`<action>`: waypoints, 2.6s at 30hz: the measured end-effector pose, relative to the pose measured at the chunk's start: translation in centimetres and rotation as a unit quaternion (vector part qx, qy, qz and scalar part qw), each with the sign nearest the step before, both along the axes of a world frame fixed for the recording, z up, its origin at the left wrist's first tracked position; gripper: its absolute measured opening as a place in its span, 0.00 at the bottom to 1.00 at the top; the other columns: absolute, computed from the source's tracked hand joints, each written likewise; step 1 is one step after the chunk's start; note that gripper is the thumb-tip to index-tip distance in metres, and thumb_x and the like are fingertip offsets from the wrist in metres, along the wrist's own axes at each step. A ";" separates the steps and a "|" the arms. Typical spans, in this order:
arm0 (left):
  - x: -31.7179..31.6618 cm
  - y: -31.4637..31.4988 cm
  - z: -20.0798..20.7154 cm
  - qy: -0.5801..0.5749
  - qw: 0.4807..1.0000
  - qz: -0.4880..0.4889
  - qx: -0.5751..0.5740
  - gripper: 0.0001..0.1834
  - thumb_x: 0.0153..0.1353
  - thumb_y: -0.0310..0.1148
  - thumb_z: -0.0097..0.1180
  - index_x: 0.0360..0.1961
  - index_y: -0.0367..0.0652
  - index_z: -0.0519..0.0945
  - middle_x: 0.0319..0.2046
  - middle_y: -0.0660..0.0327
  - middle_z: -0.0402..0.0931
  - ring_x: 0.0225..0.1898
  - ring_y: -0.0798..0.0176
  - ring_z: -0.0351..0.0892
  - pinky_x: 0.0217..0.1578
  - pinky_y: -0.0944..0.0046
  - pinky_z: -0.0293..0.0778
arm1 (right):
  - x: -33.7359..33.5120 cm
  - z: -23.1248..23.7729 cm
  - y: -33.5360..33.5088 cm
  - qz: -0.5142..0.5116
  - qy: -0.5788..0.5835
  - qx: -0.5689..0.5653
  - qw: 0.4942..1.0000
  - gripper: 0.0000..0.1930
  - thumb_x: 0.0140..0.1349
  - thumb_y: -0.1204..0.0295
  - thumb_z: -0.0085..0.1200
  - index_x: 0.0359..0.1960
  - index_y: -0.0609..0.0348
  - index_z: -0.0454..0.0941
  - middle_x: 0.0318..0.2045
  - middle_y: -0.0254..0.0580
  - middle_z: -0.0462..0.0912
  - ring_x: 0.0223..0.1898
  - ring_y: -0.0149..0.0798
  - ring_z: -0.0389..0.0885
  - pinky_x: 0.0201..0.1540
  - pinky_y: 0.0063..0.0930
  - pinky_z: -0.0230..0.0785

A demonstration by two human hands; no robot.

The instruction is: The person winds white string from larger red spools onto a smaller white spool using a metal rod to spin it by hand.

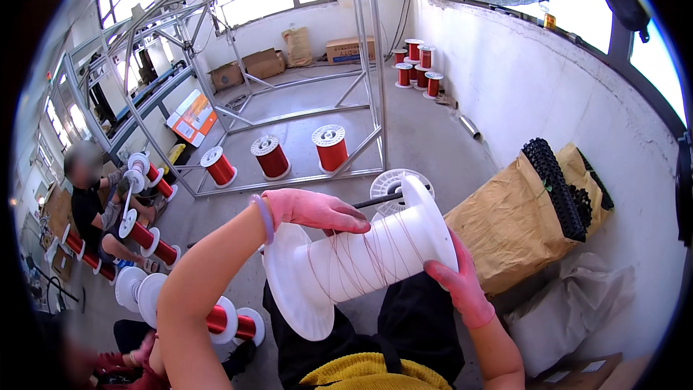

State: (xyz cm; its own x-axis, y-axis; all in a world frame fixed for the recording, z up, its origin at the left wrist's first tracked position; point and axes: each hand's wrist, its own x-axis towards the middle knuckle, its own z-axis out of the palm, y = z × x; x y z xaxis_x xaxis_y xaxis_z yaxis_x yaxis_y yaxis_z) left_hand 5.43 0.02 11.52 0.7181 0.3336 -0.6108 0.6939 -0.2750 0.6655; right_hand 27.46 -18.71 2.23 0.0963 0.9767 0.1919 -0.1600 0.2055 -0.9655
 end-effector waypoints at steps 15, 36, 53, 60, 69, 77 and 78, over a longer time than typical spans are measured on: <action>-18.2 3.5 -8.5 -0.454 0.691 0.468 0.311 0.15 0.68 0.33 0.50 0.51 0.35 0.75 0.44 0.59 0.78 0.47 0.67 0.77 0.50 0.66 0.72 | 3.6 -3.2 -4.8 -0.222 0.107 -0.137 0.959 0.30 0.50 0.73 0.59 0.58 0.63 0.68 0.47 0.42 0.77 0.46 0.35 0.78 0.51 0.30 0.71; -1.0 14.2 -26.4 0.122 0.887 0.123 0.429 0.26 0.59 0.59 0.50 0.36 0.44 0.77 0.35 0.52 0.81 0.39 0.50 0.81 0.41 0.52 0.74 | 24.9 -7.1 5.4 -0.217 0.130 -0.087 0.964 0.26 0.63 0.61 0.53 0.59 0.62 0.69 0.50 0.44 0.78 0.51 0.40 0.78 0.55 0.37 0.71; -13.3 10.4 -19.1 -0.004 0.865 0.202 0.460 0.23 0.60 0.53 0.54 0.29 0.41 0.74 0.24 0.48 0.78 0.27 0.45 0.79 0.28 0.51 0.73 | 26.5 -4.1 8.8 -0.209 0.156 -0.052 0.964 0.22 0.63 0.63 0.52 0.55 0.64 0.73 0.51 0.44 0.79 0.52 0.41 0.77 0.57 0.37 0.69; -13.1 9.8 -17.7 0.027 0.864 0.067 0.498 0.27 0.59 0.58 0.53 0.27 0.41 0.73 0.20 0.53 0.77 0.24 0.48 0.80 0.23 0.54 0.73 | 23.1 -4.6 11.3 -0.225 0.093 -0.049 0.969 0.23 0.62 0.60 0.53 0.54 0.63 0.74 0.50 0.43 0.79 0.52 0.39 0.76 0.57 0.34 0.68; -13.5 11.0 -16.0 0.098 0.887 0.053 0.448 0.26 0.60 0.58 0.52 0.31 0.41 0.74 0.22 0.54 0.79 0.23 0.53 0.80 0.23 0.58 0.73 | 22.7 -5.7 12.3 -0.237 0.014 -0.079 0.968 0.23 0.63 0.60 0.52 0.56 0.62 0.73 0.51 0.42 0.78 0.53 0.39 0.75 0.57 0.35 0.68; -13.2 11.4 -18.8 0.056 0.899 0.051 0.431 0.26 0.60 0.57 0.52 0.29 0.40 0.74 0.20 0.54 0.76 0.22 0.49 0.79 0.24 0.54 0.74 | 19.3 -6.7 16.0 -0.173 0.053 -0.136 0.974 0.24 0.62 0.63 0.55 0.56 0.65 0.72 0.48 0.42 0.79 0.49 0.36 0.77 0.54 0.31 0.69; -12.9 11.6 -19.0 0.053 0.903 0.051 0.423 0.26 0.60 0.57 0.52 0.29 0.40 0.74 0.20 0.54 0.76 0.23 0.49 0.79 0.24 0.54 0.74 | 18.1 -6.7 17.0 -0.150 0.053 -0.149 0.976 0.24 0.61 0.63 0.56 0.56 0.65 0.72 0.48 0.42 0.79 0.48 0.36 0.78 0.53 0.31 0.70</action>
State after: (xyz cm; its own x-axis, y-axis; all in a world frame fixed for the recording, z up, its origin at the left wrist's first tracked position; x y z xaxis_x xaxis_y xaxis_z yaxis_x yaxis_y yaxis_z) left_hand -7.47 11.60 -7.52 0.6090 0.7748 -0.1698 0.7923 -0.5843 0.1755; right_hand 45.55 -1.68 -4.51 0.3896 0.9128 -0.1226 -0.2385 -0.0286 -0.9707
